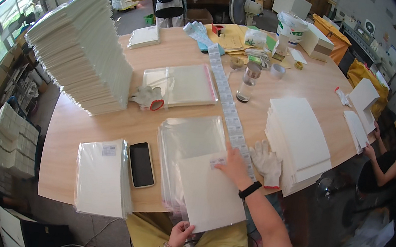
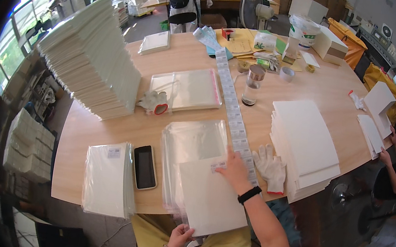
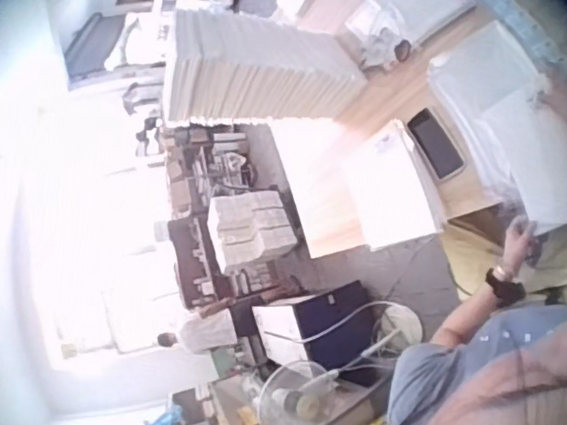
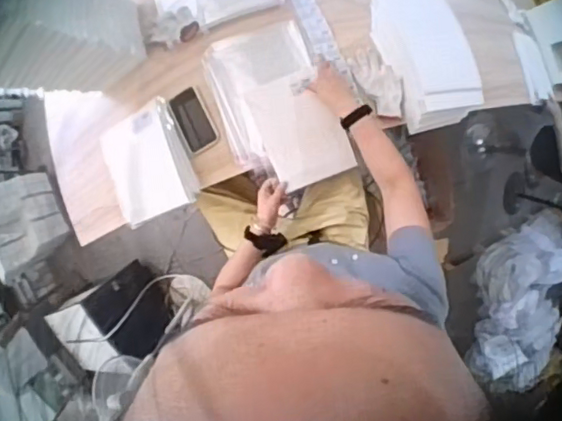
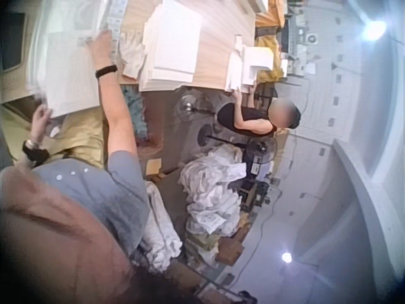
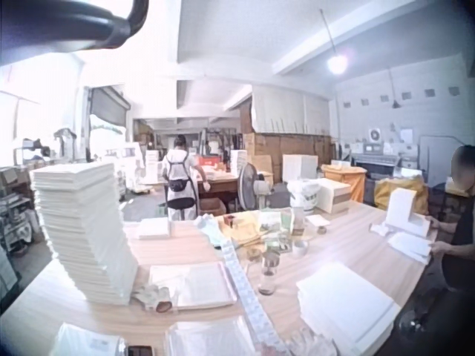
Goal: The person picks up a sheet of white paper from a stack and slides it into a clear plastic sleeve by hand. They repeat this for multiple sheets, placing the sleeved papers in a stack on the table.
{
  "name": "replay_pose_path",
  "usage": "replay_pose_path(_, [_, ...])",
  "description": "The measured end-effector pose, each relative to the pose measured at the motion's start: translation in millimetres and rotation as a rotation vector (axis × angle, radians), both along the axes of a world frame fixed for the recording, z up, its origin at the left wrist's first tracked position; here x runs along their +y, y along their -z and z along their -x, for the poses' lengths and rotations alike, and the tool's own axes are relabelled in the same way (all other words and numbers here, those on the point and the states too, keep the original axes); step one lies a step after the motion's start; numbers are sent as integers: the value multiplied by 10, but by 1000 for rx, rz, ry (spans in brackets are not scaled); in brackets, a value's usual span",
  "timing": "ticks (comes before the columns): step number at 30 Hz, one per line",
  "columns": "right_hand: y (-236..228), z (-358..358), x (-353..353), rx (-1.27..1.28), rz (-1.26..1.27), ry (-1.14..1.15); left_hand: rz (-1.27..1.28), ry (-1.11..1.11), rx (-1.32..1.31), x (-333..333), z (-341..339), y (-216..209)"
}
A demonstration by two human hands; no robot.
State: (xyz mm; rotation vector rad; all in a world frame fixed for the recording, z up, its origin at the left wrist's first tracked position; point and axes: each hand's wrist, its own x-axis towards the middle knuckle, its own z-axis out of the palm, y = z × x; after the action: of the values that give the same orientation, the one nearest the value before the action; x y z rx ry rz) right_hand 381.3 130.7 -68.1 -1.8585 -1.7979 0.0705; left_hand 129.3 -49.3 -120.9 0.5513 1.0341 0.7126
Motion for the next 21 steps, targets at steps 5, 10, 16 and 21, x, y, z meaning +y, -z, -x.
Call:
replay_pose_path(5, [-79,-285,-377,-62,220,81,-76,-44,61,83,-39,-467])
replay_pose_path(10, [80,-472,-1699,277,253,-221,-260,43,-32,200,-46,-756])
replay_pose_path(16, [-174,342,-1758,973,218,-246,-866,86,437,356,614,-1056])
replay_pose_path(21, [-781,1735,-1178,823,121,-638,-763,-283,553,485,2181,-1387])
